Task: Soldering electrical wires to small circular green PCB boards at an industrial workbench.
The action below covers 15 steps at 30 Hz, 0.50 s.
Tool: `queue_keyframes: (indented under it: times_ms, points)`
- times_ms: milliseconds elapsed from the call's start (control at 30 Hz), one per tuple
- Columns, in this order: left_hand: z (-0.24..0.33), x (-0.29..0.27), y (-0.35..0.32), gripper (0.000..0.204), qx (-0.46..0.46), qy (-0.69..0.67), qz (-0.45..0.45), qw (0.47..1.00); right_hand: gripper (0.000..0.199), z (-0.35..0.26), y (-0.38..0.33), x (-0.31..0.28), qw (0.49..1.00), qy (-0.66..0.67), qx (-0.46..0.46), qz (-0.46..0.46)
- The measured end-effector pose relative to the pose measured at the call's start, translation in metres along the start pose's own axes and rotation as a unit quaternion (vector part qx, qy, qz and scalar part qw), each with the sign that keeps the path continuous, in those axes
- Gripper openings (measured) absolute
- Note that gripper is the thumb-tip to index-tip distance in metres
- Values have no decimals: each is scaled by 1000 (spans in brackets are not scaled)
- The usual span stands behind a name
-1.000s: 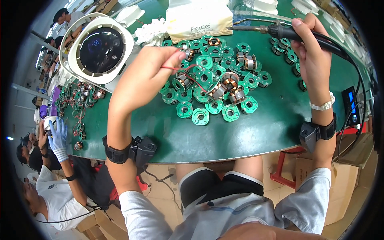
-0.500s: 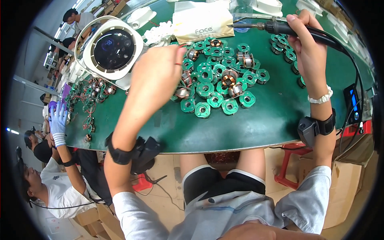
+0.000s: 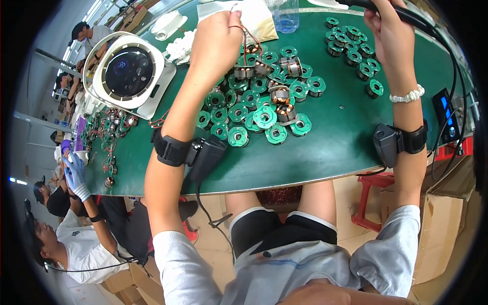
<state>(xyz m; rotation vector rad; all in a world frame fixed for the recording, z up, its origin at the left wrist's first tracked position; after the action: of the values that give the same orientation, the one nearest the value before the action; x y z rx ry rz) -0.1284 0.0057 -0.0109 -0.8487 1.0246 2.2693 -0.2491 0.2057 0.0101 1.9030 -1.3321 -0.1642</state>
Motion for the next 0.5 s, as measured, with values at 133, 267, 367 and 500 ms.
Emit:
queue_keyframes:
  times_ms: [133,267,367,500]
  points:
    - [-7,-27,-11,37,4,-35,-42,998,15,3,1,0,1000,1,0,-21]
    - [-7,-45,-23,31,-49,-150,-111,981,16,4,0,0,1000,-3,6,-8]
    - [-9,-47,-28,30,-61,-117,-149,980,18,3,-1,1,1000,-4,-10,-18]
    - [-24,-22,-19,38,-53,-31,-86,994,19,7,-4,1,999,-21,-24,-36]
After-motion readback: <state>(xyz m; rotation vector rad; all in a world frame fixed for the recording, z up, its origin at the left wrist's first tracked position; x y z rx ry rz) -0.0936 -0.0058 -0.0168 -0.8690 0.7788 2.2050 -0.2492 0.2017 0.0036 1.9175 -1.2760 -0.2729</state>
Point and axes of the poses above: each hand's wrist, its own y-axis towards the middle knuckle, its own x-axis out of the palm, z = x × y, the point moved 1 cm from there along y, towards the middle knuckle, and after that the axes turned 14 degrees about -x, right-handed, at the moved point
